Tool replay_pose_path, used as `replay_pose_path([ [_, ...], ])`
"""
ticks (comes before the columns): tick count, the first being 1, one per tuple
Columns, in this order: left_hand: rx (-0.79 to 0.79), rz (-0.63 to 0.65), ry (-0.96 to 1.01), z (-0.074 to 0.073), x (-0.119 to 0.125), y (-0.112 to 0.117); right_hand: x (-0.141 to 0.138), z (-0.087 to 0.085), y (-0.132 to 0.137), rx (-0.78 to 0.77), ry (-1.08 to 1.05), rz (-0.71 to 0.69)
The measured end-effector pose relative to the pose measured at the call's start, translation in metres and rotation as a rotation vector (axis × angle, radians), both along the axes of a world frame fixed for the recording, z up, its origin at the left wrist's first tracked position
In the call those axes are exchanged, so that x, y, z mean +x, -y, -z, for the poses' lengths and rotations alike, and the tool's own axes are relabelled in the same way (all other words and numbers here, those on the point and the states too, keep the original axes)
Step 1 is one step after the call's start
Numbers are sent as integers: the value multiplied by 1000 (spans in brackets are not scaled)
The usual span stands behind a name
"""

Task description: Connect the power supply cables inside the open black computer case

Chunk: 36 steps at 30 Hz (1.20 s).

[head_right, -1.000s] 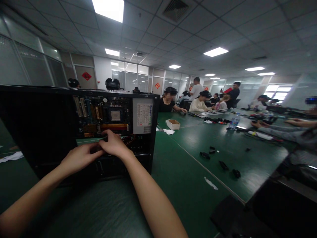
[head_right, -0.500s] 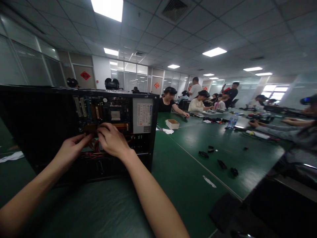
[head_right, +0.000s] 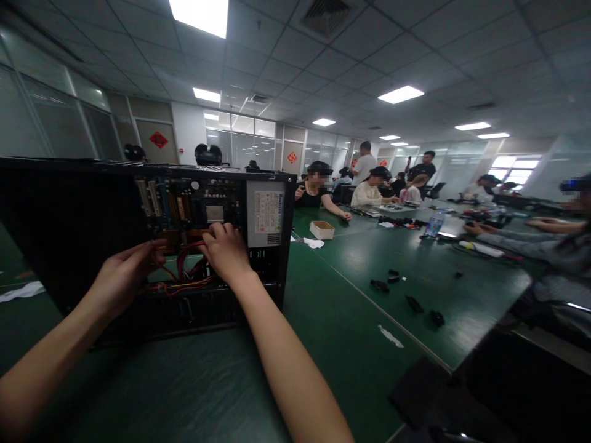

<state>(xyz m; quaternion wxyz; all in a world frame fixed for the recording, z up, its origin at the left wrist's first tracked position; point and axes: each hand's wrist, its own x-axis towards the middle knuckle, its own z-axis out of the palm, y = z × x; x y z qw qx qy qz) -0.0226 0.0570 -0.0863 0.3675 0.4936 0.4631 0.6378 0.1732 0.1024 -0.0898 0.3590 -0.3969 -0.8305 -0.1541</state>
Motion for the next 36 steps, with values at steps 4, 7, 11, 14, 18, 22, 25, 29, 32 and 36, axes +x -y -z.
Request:
replay_pose_path([
  [4, -97, 61, 172, -3, -8, -4, 4, 2, -6, -34, -160, -47],
  [7, -88, 109, 197, -2, -13, -7, 5, 4, -11, -102, -317, -125],
  [11, 38, 71, -4, 2, -10, -5, 4, 6, -13, -174, -437, -194],
  [14, 242, -49, -363, 3, -4, 3, 4, 7, -12, -178, -413, -248],
  [18, 349, -161, -813, 6, 1, 11, 4, 9, -10, -172, -360, -279],
  [22, 387, -231, -874, 11, 0, 7, 5, 7, -9, -136, -310, -288],
  [25, 413, -327, -881, 14, -3, 3, 8, 3, -8, -84, -158, -257],
  [29, 417, -283, -873, 14, -6, 2, 15, 3, -10, -119, 78, -136],
  [32, 394, -236, -882, 14, -6, 2, 20, 9, -13, -239, 163, -49],
  [36, 389, -259, -945, 14, -4, 0, 22, 15, -16, -341, 208, 42],
])
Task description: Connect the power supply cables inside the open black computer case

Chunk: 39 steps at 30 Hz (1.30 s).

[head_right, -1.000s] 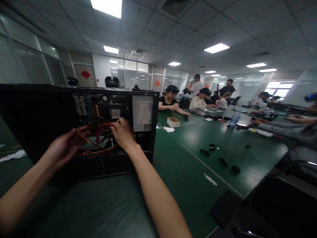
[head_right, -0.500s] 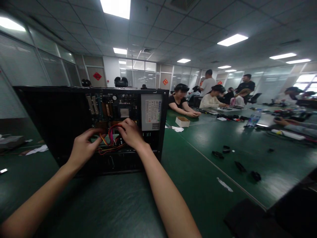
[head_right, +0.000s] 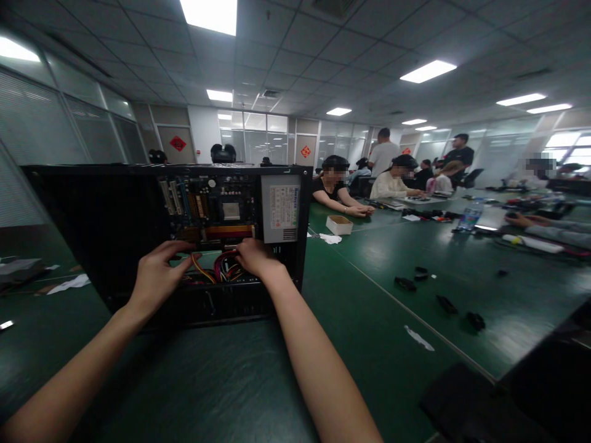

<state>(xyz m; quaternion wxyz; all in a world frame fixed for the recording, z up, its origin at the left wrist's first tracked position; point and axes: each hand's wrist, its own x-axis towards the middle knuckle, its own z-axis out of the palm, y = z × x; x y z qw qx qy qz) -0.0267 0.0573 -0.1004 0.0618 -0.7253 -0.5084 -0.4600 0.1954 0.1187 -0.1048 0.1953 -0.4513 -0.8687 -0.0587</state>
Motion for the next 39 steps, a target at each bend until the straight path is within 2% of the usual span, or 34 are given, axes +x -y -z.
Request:
replay_pose_path([
  [4, -9, 47, -108, 5, 4, 0, -4, 0, 1, 17, -12, 26],
  [9, -29, 64, -175, 7, 7, -6, -5, -2, -1, 18, -106, -20],
  [13, -67, 126, -316, -8, 8, -32, -2, -1, -6, 131, -223, -25],
  [16, -96, 191, -437, -17, 12, -55, -2, 0, -8, 96, -224, 1],
  [20, -148, 192, -487, -15, 16, -72, -5, 0, -6, 56, -177, 21],
  [24, -225, 202, -474, -8, 16, -75, -8, -3, -1, 66, -145, 44],
  [27, -224, 185, -443, -5, 13, -79, -9, -6, 1, 60, -124, 50],
  [32, -193, 228, -463, 1, 11, -87, -9, -7, 2, 8, -102, 45],
  [39, -198, 186, -524, -2, 15, -84, -8, -4, 1, 4, -123, 34],
])
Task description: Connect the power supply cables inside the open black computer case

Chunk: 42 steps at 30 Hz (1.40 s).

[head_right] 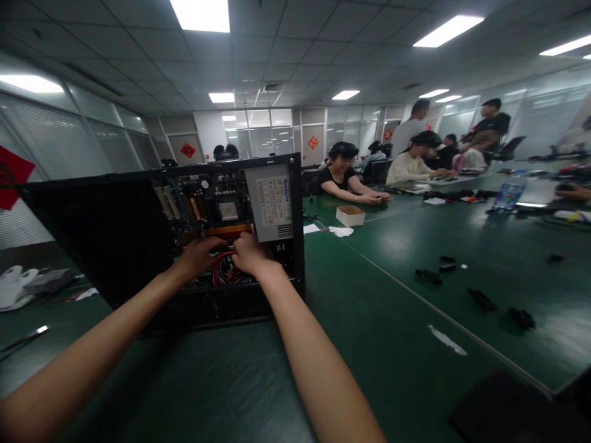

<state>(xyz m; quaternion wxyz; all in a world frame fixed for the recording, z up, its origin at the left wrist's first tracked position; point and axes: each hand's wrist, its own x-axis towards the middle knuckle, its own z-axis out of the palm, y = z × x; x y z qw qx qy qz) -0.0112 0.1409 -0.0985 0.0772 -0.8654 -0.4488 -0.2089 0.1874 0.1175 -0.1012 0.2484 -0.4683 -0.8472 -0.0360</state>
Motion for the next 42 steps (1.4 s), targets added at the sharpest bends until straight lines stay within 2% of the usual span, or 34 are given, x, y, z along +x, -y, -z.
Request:
replay_pose_path([
  [8, 1, -48, -14, -3, 3, 5, -1, -2, 0, -3, 9, 5],
  [17, 40, -93, -180, -3, 6, 3, -2, -1, 0, 3, 17, 3],
  [27, -26, -126, -146, -6, 11, -2, 0, 1, -3, -5, 28, 12],
  [35, 2, -156, -225, -8, 16, 4, 0, -1, -1, -23, 45, 1],
  [38, -18, -159, -195, -7, 16, 7, 2, 0, -4, -11, 30, -12],
  [42, -54, -123, -28, -3, 9, 12, 4, 2, -7, 20, -9, -34],
])
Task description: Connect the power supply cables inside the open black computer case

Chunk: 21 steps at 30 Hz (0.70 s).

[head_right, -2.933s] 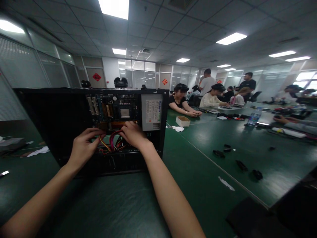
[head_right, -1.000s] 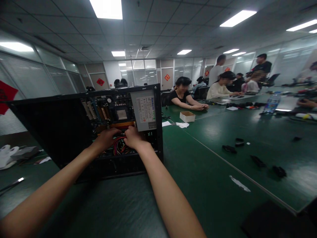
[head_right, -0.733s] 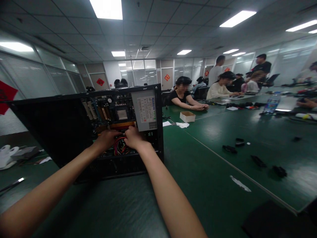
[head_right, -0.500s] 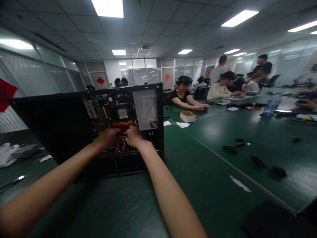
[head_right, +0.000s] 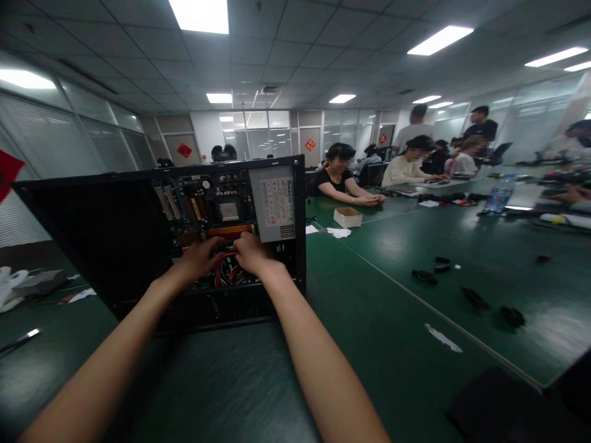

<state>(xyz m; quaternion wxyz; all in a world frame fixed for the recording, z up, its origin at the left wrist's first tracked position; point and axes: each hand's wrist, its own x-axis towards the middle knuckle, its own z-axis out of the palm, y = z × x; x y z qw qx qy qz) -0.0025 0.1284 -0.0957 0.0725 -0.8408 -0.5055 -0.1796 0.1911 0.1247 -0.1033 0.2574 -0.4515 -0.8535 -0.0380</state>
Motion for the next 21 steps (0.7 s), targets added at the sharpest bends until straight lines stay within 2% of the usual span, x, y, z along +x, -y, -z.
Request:
replay_pose_path([
  [3, -4, -13, 165, 4, -7, 6, 0, -2, 2, 57, -51, -49],
  [6, -73, 6, 257, 6, -11, 9, -1, -5, 4, 132, -95, -94],
  [11, -176, 57, 267, 6, -9, 9, -2, -1, 0, 145, -86, -84],
  [16, -138, 60, 255, 7, -6, 9, 0, 8, -9, 124, -129, -98],
  [21, -126, -3, 230, 8, -5, 8, 2, 11, -13, 75, -123, -72],
])
